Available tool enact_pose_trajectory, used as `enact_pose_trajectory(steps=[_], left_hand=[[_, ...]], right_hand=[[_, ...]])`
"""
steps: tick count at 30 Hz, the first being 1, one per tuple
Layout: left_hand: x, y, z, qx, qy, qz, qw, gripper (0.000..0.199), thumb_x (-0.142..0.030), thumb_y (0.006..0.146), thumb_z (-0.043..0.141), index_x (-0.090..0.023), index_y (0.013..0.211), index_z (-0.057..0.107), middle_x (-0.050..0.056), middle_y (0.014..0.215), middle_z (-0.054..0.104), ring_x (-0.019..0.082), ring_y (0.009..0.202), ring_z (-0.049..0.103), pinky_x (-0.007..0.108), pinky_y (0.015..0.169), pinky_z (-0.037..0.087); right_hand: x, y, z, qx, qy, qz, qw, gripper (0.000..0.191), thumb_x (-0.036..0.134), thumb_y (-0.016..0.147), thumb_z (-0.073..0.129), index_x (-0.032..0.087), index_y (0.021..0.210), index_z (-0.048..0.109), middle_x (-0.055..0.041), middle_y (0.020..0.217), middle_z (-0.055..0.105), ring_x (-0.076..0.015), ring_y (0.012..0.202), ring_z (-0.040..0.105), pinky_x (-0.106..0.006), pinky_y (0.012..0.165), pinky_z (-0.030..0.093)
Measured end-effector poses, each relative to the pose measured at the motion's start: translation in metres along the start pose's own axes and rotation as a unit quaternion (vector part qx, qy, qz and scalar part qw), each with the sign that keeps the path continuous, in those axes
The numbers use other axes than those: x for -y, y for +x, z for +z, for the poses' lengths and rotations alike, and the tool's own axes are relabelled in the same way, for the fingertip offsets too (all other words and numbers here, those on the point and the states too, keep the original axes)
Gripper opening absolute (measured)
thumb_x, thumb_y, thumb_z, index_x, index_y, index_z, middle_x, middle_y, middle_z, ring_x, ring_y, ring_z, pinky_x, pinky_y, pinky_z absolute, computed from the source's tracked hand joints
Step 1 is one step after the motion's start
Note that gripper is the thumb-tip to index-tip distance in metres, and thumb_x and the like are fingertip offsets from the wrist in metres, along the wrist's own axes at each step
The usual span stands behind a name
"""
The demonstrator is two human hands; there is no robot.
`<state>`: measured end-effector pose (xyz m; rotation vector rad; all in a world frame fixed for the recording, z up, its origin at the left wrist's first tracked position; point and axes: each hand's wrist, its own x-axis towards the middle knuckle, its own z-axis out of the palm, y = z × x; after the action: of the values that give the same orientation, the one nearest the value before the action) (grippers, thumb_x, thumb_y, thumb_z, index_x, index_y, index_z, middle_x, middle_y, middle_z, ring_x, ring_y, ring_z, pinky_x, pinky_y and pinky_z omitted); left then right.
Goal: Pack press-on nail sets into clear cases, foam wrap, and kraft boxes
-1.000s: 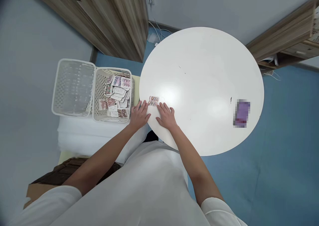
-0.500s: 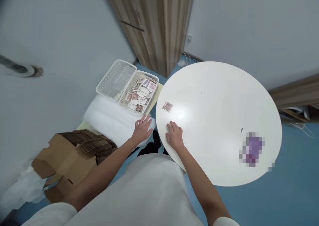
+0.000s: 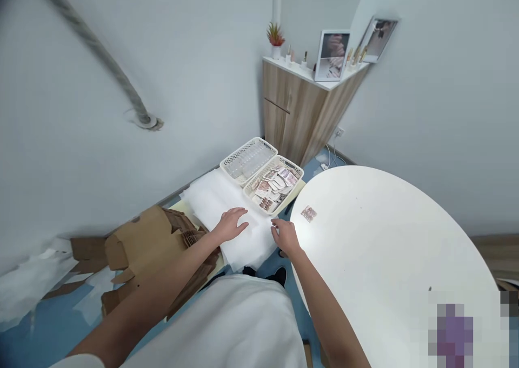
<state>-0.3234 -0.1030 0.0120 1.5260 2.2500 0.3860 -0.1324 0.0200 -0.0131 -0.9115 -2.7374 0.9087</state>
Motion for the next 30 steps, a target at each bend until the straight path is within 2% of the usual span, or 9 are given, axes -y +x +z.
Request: enact_pose_trajectory(steps=[4, 7, 11, 15, 18, 24, 30], left_hand=[[0.02, 0.006, -0.015, 0.003, -0.051, -0.017, 0.999, 0.042, -0.039, 0.079, 0.047, -0.019, 0.116, 0.049, 0.009, 0.121, 0.052, 0.024, 0.112, 0.048, 0.039, 0.091, 0.038], [0.03, 0.013, -0.022, -0.003, -0.085, -0.044, 0.995, 0.044, -0.039, 0.077, 0.049, -0.017, 0.115, 0.049, 0.01, 0.12, 0.053, 0.024, 0.112, 0.049, 0.037, 0.092, 0.038], [0.044, 0.028, -0.026, -0.02, -0.159, -0.078, 0.984, 0.046, -0.036, 0.076, 0.052, -0.016, 0.117, 0.047, 0.012, 0.118, 0.055, 0.023, 0.11, 0.052, 0.035, 0.092, 0.04], [0.058, 0.049, -0.028, -0.037, -0.253, -0.133, 0.957, 0.048, -0.03, 0.075, 0.053, -0.015, 0.12, 0.043, 0.013, 0.118, 0.055, 0.02, 0.105, 0.055, 0.031, 0.085, 0.045], [0.066, 0.07, -0.028, -0.052, -0.284, -0.164, 0.943, 0.047, -0.023, 0.075, 0.053, -0.016, 0.121, 0.043, 0.012, 0.117, 0.056, 0.018, 0.102, 0.057, 0.03, 0.083, 0.047], [0.078, 0.13, -0.03, -0.055, -0.274, -0.189, 0.941, 0.048, -0.017, 0.073, 0.052, -0.015, 0.12, 0.044, 0.01, 0.119, 0.056, 0.018, 0.103, 0.057, 0.029, 0.083, 0.047], [0.089, 0.183, -0.018, -0.025, -0.231, -0.211, 0.949, 0.046, -0.013, 0.075, 0.047, -0.015, 0.121, 0.045, 0.008, 0.121, 0.054, 0.018, 0.104, 0.056, 0.029, 0.087, 0.045]], right_hand=[[0.029, 0.027, -0.002, 0.005, -0.043, -0.004, 0.999, 0.031, 0.026, 0.081, 0.042, 0.019, 0.108, 0.054, -0.0055, 0.098, 0.066, -0.0169, 0.083, 0.062, -0.031, 0.077, 0.044], [0.042, 0.042, -0.006, -0.006, -0.072, 0.002, 0.997, 0.028, 0.026, 0.081, 0.044, 0.021, 0.105, 0.056, -0.0041, 0.096, 0.066, -0.0165, 0.082, 0.062, -0.03, 0.076, 0.044], [0.047, 0.071, -0.012, -0.009, -0.081, 0.012, 0.997, 0.027, 0.028, 0.08, 0.045, 0.021, 0.102, 0.057, -0.004, 0.095, 0.066, -0.0177, 0.084, 0.062, -0.03, 0.075, 0.044], [0.047, 0.112, -0.012, -0.002, -0.105, 0.03, 0.994, 0.031, 0.03, 0.08, 0.044, 0.02, 0.108, 0.054, -0.0051, 0.098, 0.066, -0.0192, 0.088, 0.061, -0.031, 0.076, 0.043], [0.049, 0.146, -0.006, 0.009, -0.133, 0.033, 0.99, 0.034, 0.032, 0.08, 0.045, 0.021, 0.111, 0.052, -0.0062, 0.103, 0.064, -0.0215, 0.093, 0.058, -0.035, 0.079, 0.041], [0.049, 0.204, 0.014, 0.03, -0.133, 0.017, 0.991, 0.039, 0.036, 0.08, 0.045, 0.02, 0.115, 0.05, -0.0103, 0.112, 0.058, -0.0267, 0.102, 0.05, -0.041, 0.086, 0.033], [0.045, 0.245, 0.035, 0.046, -0.192, 0.001, 0.98, 0.03, 0.03, 0.082, 0.042, 0.017, 0.107, 0.053, -0.0151, 0.102, 0.059, -0.0305, 0.101, 0.044, -0.052, 0.091, 0.015]])
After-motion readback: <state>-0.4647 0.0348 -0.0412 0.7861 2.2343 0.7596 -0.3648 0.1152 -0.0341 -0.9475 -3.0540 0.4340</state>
